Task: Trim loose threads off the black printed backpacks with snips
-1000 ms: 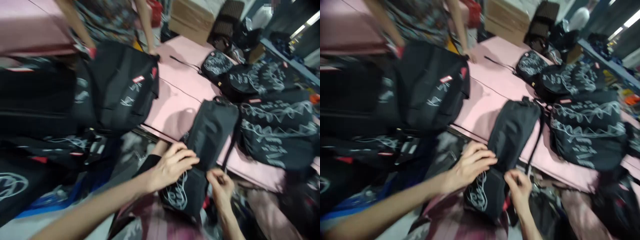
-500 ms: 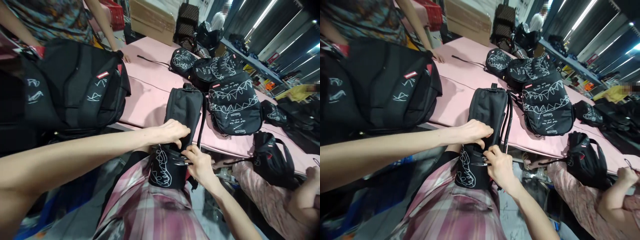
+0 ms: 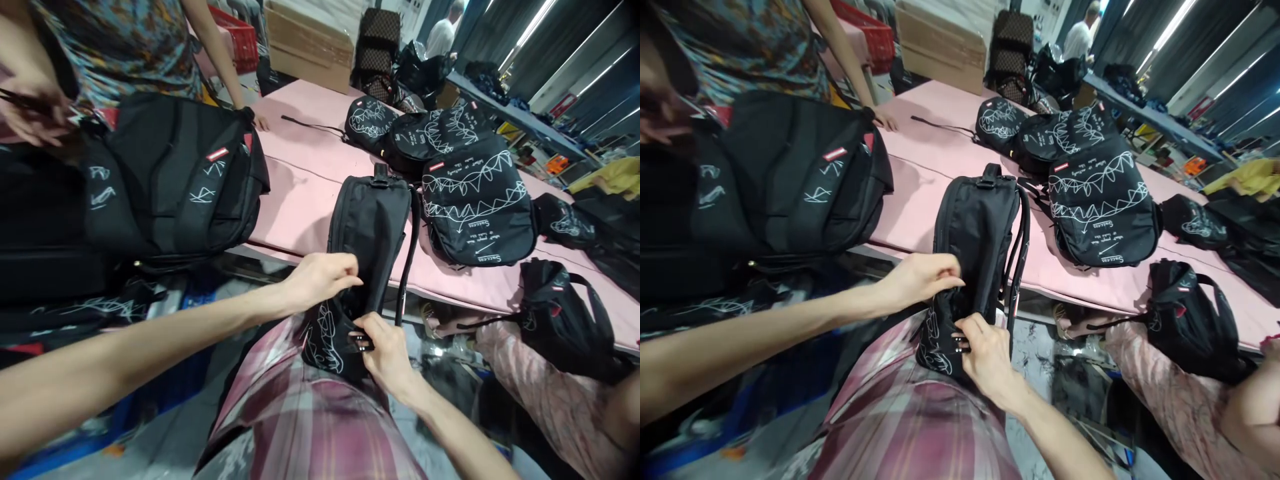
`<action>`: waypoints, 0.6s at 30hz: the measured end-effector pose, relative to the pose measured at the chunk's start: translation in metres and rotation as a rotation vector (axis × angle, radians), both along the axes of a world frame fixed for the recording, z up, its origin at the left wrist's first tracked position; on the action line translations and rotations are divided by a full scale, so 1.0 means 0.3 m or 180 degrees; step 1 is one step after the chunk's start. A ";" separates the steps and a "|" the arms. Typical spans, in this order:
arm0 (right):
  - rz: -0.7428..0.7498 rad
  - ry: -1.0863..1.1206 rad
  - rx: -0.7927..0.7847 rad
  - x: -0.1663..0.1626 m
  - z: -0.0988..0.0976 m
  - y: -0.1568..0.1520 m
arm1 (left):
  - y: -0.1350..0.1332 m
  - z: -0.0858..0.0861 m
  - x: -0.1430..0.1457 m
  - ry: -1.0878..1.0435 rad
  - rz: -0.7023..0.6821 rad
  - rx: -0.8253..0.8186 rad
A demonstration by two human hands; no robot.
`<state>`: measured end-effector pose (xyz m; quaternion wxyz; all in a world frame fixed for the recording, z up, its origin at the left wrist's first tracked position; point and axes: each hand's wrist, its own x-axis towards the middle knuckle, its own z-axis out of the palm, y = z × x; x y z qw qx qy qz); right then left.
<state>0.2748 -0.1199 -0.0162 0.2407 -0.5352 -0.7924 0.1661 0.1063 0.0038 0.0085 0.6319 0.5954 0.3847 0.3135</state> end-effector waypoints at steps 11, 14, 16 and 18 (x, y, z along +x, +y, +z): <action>-0.0175 -0.1152 0.1785 -0.031 -0.053 -0.038 | -0.180 -0.077 0.013 0.0549 0.0121 -0.2622; -0.0100 -0.1194 0.1810 -0.013 -0.071 -0.063 | -0.200 -0.075 0.030 -0.0181 0.0646 -0.2813; -0.0043 -0.1207 0.1747 0.001 -0.083 -0.079 | -0.216 -0.087 0.045 -0.0376 0.0829 -0.2759; -0.0038 -0.1217 0.1723 0.012 -0.090 -0.087 | -0.231 -0.103 0.058 -0.0445 0.0869 -0.2724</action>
